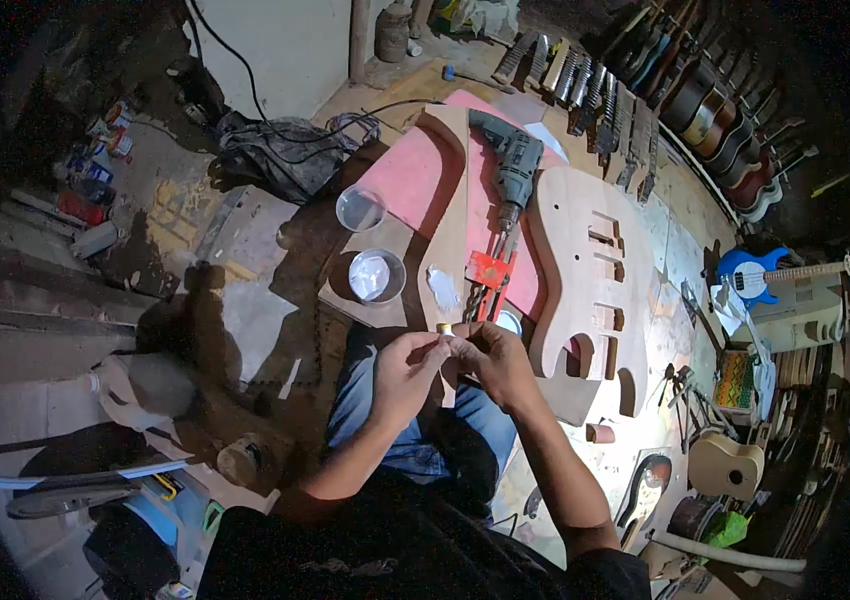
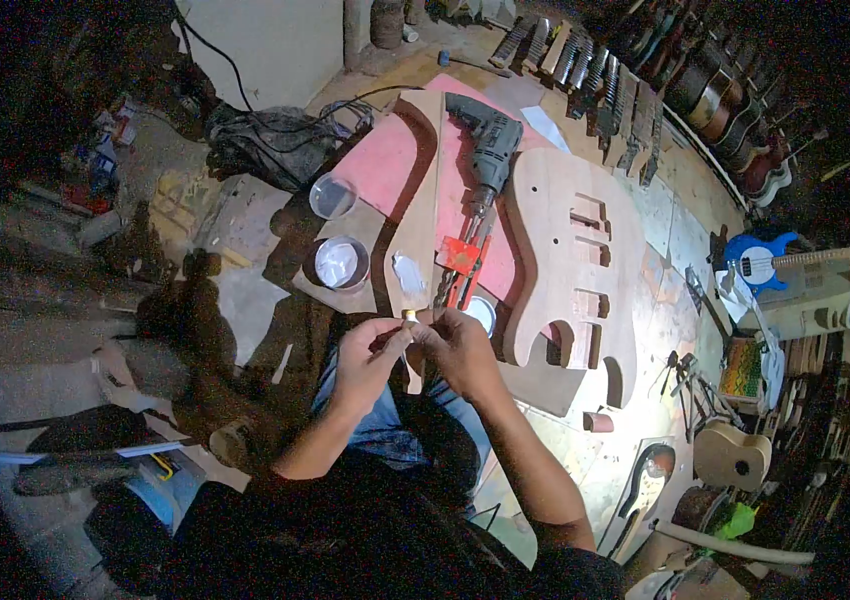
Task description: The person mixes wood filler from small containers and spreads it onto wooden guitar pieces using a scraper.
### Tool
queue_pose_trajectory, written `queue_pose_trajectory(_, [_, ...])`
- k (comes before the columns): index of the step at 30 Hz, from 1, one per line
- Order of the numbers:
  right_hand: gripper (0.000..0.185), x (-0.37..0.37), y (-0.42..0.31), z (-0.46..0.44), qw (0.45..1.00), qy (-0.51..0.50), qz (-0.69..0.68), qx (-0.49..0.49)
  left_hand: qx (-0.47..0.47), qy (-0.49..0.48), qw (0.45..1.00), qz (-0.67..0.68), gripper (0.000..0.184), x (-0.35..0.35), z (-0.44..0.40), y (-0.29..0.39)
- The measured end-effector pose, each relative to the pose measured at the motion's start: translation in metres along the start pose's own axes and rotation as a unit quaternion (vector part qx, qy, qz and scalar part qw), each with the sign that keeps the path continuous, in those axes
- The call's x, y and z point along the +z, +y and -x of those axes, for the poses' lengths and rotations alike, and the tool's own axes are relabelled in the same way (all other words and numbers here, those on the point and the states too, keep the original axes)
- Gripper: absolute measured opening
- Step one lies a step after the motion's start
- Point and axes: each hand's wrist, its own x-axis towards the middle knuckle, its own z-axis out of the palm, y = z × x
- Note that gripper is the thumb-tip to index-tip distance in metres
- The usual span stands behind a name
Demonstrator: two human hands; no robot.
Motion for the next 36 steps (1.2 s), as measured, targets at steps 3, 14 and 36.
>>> queue_pose_trajectory(3, [0.020,-0.007,0.001,-0.005,0.999,-0.011,0.038,0.020,0.028,0.016,0.999,-0.008,0.024,0.002,-0.002,-0.005])
queue_pose_trajectory(14, [0.024,-0.007,-0.040,0.004,0.992,-0.058,0.011,0.110,0.001,0.059,0.998,-0.004,0.027,0.011,0.011,0.014])
queue_pose_trajectory(36, [0.030,-0.028,-0.073,-0.036,0.952,-0.137,0.260,0.086,0.087,0.050,0.976,-0.191,0.092,0.027,0.011,-0.025])
